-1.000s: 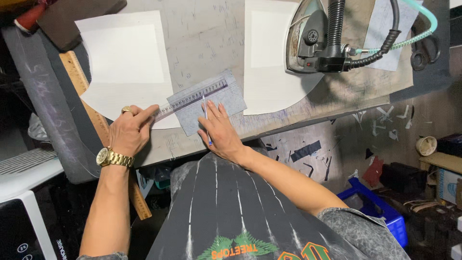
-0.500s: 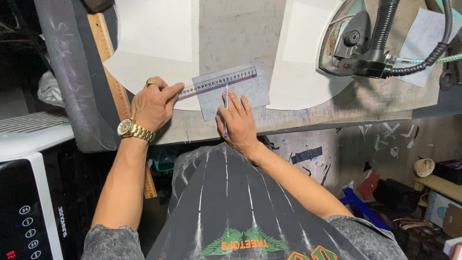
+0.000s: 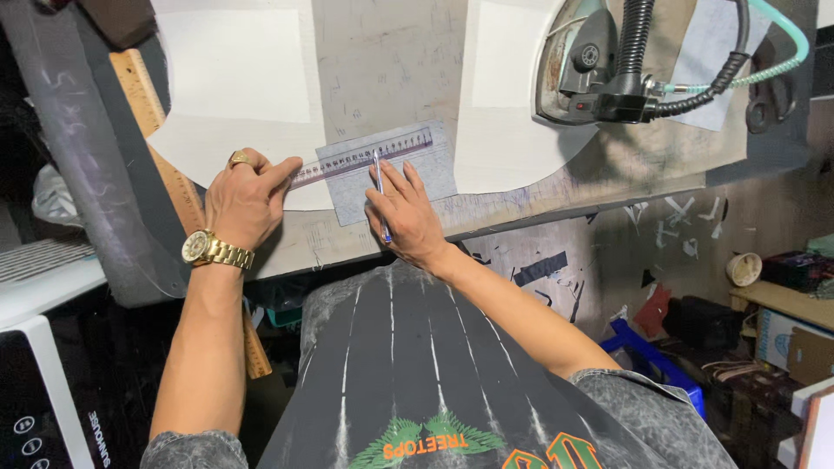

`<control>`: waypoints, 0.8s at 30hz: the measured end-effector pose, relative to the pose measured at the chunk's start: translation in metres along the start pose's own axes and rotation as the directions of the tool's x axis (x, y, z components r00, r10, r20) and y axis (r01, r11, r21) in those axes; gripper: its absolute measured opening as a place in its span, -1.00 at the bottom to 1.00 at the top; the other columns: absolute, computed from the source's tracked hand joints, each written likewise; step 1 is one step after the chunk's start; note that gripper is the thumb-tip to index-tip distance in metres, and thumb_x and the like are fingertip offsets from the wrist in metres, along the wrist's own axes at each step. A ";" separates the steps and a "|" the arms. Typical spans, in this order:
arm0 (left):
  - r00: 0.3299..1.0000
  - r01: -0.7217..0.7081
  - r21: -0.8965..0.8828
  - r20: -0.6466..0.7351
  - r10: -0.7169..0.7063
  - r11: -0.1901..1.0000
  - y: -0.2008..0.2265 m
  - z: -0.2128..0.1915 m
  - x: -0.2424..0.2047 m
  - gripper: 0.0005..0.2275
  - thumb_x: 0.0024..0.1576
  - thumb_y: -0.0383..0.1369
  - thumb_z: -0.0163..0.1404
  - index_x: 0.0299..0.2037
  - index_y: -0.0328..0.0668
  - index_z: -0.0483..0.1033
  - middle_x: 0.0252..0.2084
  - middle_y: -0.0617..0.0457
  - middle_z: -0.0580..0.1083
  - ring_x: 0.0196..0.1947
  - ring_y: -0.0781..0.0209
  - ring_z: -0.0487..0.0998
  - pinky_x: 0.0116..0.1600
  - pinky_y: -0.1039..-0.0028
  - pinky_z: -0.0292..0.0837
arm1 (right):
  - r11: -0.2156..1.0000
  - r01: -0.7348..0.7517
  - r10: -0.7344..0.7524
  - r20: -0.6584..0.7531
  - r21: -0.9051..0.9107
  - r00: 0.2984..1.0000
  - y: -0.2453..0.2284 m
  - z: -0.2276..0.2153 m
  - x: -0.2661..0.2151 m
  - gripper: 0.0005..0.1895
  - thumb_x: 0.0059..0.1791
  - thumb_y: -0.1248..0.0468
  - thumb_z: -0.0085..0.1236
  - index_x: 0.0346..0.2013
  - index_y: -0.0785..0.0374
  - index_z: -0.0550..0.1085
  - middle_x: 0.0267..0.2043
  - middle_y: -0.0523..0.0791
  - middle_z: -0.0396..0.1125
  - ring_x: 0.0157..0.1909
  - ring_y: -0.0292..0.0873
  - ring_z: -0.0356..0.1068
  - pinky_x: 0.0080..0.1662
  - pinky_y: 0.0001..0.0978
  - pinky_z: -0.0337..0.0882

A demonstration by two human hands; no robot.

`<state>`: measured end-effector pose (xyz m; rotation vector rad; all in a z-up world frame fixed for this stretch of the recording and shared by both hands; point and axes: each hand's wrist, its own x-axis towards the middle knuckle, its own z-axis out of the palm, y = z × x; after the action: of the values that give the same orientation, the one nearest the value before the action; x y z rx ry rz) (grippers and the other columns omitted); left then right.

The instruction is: The person irons a piece of white paper, then uses a ruler and pen to mark measurements on a piece of denim fabric. They iron the fabric again, continue marking lines, and finally cut the fabric along the marked lines using shears.

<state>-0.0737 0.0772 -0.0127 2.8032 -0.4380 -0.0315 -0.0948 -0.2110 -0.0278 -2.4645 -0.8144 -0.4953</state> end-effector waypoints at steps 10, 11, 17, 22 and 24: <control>0.997 0.053 -0.073 0.062 -0.049 0.996 0.000 -0.006 0.006 -0.73 0.32 -0.24 -0.02 0.15 0.52 0.57 -0.23 0.07 0.34 -0.16 -0.06 0.54 -0.09 0.17 0.54 | 0.999 -0.006 0.004 0.043 0.041 0.999 -0.001 -0.005 0.005 -0.78 0.04 0.25 0.17 -0.04 0.23 0.48 0.31 0.10 0.33 0.38 0.10 0.29 0.39 0.15 0.16; 0.997 0.053 -0.095 0.059 -0.048 0.994 0.001 -0.008 0.007 -0.75 0.32 -0.26 -0.02 0.13 0.47 0.58 -0.22 0.06 0.35 -0.16 -0.08 0.54 -0.09 0.16 0.54 | 0.999 -0.005 0.004 0.045 0.043 0.999 -0.001 -0.006 0.006 -0.78 0.03 0.27 0.18 -0.05 0.24 0.47 0.32 0.10 0.33 0.38 0.10 0.29 0.39 0.15 0.16; 0.993 0.088 -0.182 0.088 -0.073 0.979 0.005 -0.021 0.012 -0.76 0.30 -0.31 -0.01 0.09 0.37 0.61 -0.21 0.02 0.38 -0.13 -0.14 0.54 -0.06 0.10 0.54 | 0.999 -0.003 0.000 0.062 0.049 0.998 0.000 -0.007 0.005 -0.77 0.02 0.29 0.21 -0.05 0.25 0.46 0.33 0.09 0.32 0.39 0.10 0.27 0.39 0.14 0.13; 0.985 0.113 -0.205 0.150 -0.083 0.972 0.000 -0.020 0.014 -0.76 0.32 -0.28 -0.03 0.11 0.43 0.58 -0.20 0.04 0.36 -0.10 -0.13 0.54 -0.04 0.08 0.55 | 0.999 -0.021 0.017 0.077 0.050 0.997 0.002 -0.003 0.000 -0.77 0.02 0.28 0.20 -0.05 0.23 0.45 0.34 0.08 0.31 0.40 0.08 0.26 0.40 0.14 0.12; 0.982 0.119 -0.207 0.167 -0.085 0.971 -0.001 -0.019 0.015 -0.76 0.31 -0.28 -0.01 0.11 0.41 0.59 -0.20 0.03 0.37 -0.11 -0.14 0.55 -0.04 0.06 0.56 | 0.998 -0.026 0.022 0.078 0.053 0.997 0.004 -0.001 -0.001 -0.76 0.02 0.29 0.21 -0.05 0.23 0.44 0.34 0.07 0.31 0.40 0.09 0.26 0.40 0.15 0.11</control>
<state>-0.0579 0.0792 0.0051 2.6142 -0.3045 -0.3068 -0.0932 -0.2144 -0.0286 -2.4534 -0.8171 -0.3658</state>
